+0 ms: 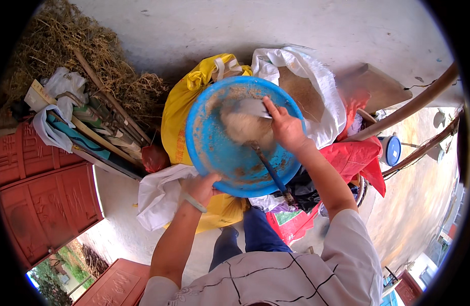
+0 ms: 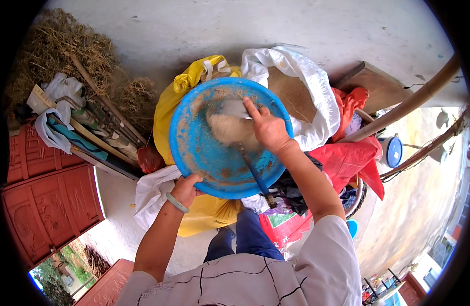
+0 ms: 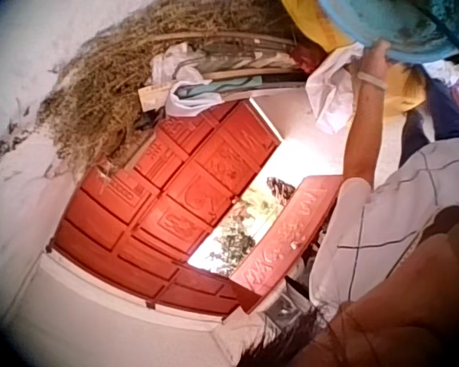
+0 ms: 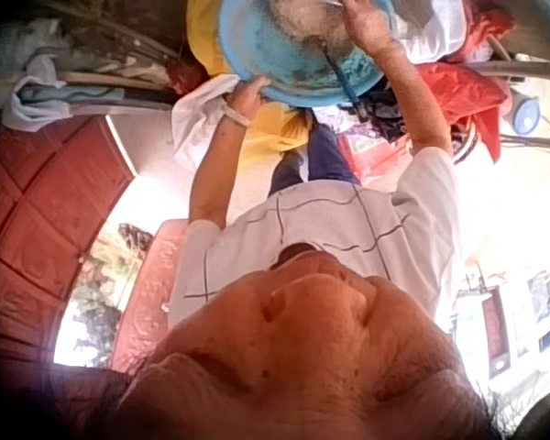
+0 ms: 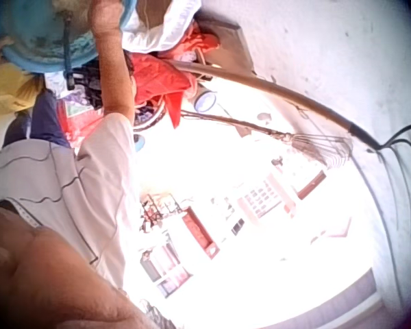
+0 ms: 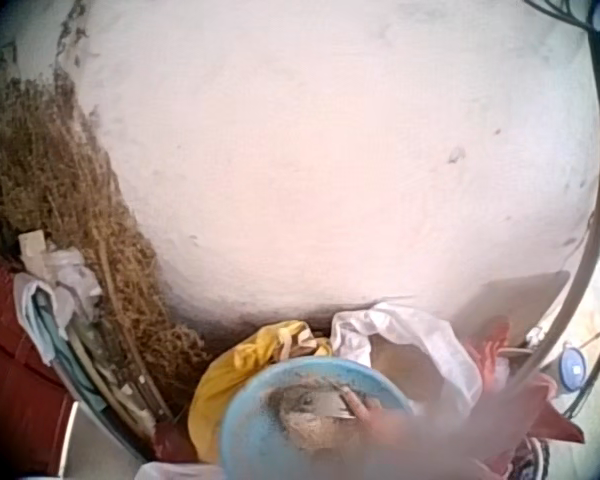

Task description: The person walks through a cluttered outdoor area and enters a storage room to retrieve a metal bowl. They scoop a granular substance, likely rice or grain, from a large sack into a blue plastic basin. After returning to the courtyard, the person mixes the contents of the basin by hand.

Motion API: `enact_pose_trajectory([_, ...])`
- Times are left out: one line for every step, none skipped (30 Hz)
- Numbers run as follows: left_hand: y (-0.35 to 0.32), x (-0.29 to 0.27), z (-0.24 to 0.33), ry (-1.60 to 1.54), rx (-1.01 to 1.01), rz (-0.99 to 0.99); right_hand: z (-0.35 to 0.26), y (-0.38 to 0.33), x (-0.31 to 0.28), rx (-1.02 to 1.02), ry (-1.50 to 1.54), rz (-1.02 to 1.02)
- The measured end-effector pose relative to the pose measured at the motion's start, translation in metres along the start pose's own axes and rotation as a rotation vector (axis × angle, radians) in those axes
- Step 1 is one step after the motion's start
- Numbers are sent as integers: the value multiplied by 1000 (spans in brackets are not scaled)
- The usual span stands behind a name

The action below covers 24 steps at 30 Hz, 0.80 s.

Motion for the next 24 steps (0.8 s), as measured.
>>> enact_pose_trajectory([1,-2,-3,-14,4,2,-10,-5,-3,-55,31,40])
enact_pose_trajectory([2,-5,-7,-27,7,3,-20,-11,-8,-109,63,81])
enact_pose_trajectory([2,-9,-10,-23,4,16,-29,-17,-13,-162,95,122])
enact_pose_trajectory([4,-11,-13,-16,2,18,-37,-23,-21,-225,115,204])
enact_pose_trajectory([5,-13,-15,-9,1,19,-47,-28,-23,-292,117,206])
enact_pose_trajectory([5,-16,-18,-16,-4,6,-55,-33,-25,-359,120,208])
enact_pose_trajectory([5,-18,-21,-20,-10,-9,-61,-38,-28,-423,121,212])
enact_pose_trajectory([5,-19,-22,-24,-15,-24,-53,-33,-26,-403,144,193])
enact_pose_trajectory([6,-19,-22,-19,-15,-16,-45,-28,-34,-375,155,249])
enact_pose_trajectory([5,-18,-21,-16,-16,-2,-39,-23,-42,-350,170,301])
enact_pose_trajectory([5,-18,-22,-14,-16,13,-34,-21,-49,-326,186,354])
enact_pose_trajectory([5,-18,-25,-13,-24,15,-34,-20,-42,-352,165,284])
enact_pose_trajectory([6,-21,-27,-10,-30,23,-36,-20,-46,-373,173,305])
enact_pose_trajectory([7,-23,-27,-7,-35,30,-37,-21,-53,-394,181,326])
enact_pose_trajectory([8,-23,-24,1,-24,26,-39,-21,-57,-416,189,347])
enact_pose_trajectory([8,-21,-24,5,-21,20,-33,-21,-60,-388,231,404])
enact_pose_trajectory([8,-20,-25,8,-18,14,-34,-20,-54,-388,235,352])
enact_pose_trajectory([9,-21,-28,-3,-24,14,-36,-22,-48,-387,240,301])
enact_pose_trajectory([12,-22,-30,-12,-25,14,-38,-22,-42,-389,244,253])
enact_pose_trajectory([14,-23,-32,-21,-27,14,-39,-22,-45,-376,228,284])
enact_pose_trajectory([16,-24,-31,-17,-19,9,-41,-23,-48,-362,212,316])
enact_pose_trajectory([16,-24,-32,-14,-17,6,-42,-26,-49,-347,197,341])
enact_pose_trajectory([16,-24,-33,-12,-16,4,-46,-28,-44,-359,167,312])
enact_pose_trajectory([15,-25,-36,-29,-16,12,-50,-29,-37,-371,137,283])
Point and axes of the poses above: each hand's wrist, its own y-axis towards the middle knuckle, its own x-axis out of the palm, z = x × y, the point moved 9 cm from there along y, towards the middle knuckle, and after that the axes turned 5 degrees about x, right-handed, at the moved point
